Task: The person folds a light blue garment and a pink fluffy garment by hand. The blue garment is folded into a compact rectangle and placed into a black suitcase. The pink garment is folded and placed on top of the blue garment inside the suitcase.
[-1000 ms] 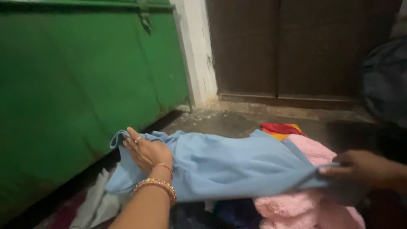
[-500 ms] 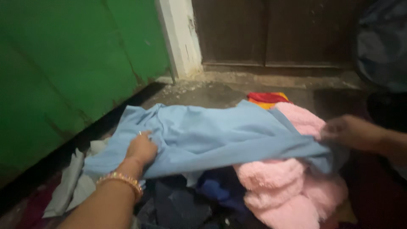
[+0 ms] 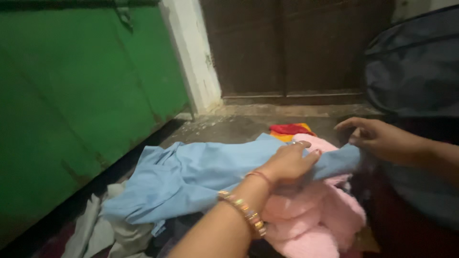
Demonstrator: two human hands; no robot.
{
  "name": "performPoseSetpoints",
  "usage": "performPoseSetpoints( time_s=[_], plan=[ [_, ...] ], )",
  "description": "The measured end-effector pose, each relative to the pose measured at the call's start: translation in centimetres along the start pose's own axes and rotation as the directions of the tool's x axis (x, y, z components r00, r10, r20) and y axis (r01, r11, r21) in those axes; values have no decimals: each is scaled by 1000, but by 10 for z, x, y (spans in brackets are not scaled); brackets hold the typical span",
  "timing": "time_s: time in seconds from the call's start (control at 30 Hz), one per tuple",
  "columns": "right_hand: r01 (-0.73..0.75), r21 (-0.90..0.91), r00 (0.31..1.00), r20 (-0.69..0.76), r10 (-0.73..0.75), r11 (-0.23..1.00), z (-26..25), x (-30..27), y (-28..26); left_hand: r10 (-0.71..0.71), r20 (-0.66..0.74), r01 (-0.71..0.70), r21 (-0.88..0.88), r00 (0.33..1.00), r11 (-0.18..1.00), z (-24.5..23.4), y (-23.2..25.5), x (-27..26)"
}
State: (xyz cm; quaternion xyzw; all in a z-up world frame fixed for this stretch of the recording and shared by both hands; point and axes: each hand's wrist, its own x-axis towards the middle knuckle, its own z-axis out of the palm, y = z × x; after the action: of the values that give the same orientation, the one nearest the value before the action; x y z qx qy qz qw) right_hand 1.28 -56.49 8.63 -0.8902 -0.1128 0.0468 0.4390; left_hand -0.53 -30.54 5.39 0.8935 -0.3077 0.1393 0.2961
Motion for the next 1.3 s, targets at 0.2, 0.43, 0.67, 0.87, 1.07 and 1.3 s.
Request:
performPoseSetpoints(
  time_s=[0.2, 0.43, 0.67, 0.87, 1.07, 1.3],
  plan=[
    [-7, -178, 1000, 2, 7, 984, -24, -30, -7, -210, 224, 206, 41, 952, 978, 36, 3, 30],
    [-9, -178, 1000, -29, 4, 984, -19, -31, 9, -69, 165, 118, -312, 984, 943, 27, 2, 36],
    [-61, -133, 995, 66, 70, 989, -14, -26, 18, -51, 324, 114, -180, 945, 977, 19, 6, 36],
    [-97, -96, 979, 170, 112, 991, -13, -33, 7, -112, 158, 161, -339, 981, 927, 26, -7, 42],
    [-148, 380, 982, 165, 91, 913, -9, -40, 10, -44, 182, 144, -582, 982, 801, 20, -12, 39],
    [-273, -22, 962, -23, 273, 962, 6, -41, 3, -235, 418, 338, -192, 878, 921, -10, -4, 31]
  ],
)
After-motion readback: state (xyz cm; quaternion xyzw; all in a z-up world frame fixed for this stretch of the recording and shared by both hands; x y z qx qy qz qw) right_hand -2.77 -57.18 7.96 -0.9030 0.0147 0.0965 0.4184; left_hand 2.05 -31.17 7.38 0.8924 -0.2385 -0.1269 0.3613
